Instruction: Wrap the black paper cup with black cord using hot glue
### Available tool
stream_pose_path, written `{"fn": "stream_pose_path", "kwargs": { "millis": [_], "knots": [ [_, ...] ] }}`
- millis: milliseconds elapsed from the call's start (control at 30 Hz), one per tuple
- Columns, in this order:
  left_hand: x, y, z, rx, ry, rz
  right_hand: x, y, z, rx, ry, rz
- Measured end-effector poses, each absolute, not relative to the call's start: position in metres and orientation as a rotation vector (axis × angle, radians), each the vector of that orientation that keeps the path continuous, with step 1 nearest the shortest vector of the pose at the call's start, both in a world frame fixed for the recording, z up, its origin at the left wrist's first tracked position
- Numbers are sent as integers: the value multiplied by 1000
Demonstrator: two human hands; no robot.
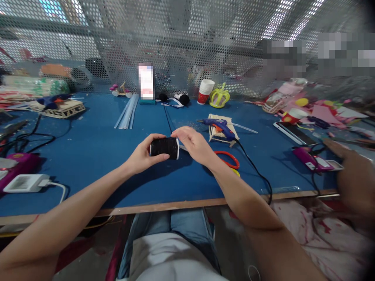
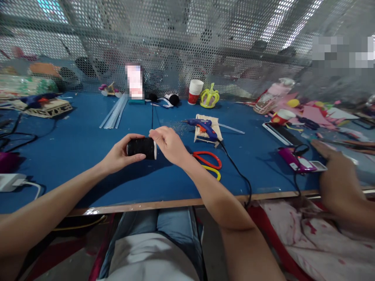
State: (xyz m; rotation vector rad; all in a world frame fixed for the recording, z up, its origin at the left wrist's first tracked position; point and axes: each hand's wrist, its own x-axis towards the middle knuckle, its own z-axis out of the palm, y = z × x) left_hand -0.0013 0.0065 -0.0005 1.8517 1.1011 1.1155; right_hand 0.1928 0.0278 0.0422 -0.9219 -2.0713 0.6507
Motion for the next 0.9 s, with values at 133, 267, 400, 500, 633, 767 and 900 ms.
{"fn": "stream_pose_path", "kwargs": {
  "millis": [133,267,400,500,633,767,900],
  "knots": [
    [-1,5,-4,1935,1099,1120,189,24,41,-884,-2061,842],
    [-1,6,-6,2078,1076,1194,188,26,38,-834,-1882,1126],
    [-2,5,-3,2311,988,1104,188,28,38,-835,-1831,1133],
    [-1,5,-1,2436,970,950,186,26,40,-878,-1910,1062],
    [-1,7,-3,2506,948,917,183,22,46,-903,-2070,937],
    [-2,8,-3,2515,917,982,184,21,53,-886,-2167,923],
    [-2,8,-3,2508,874,947,185,23,60,-886,-2194,844]
  ]
}}
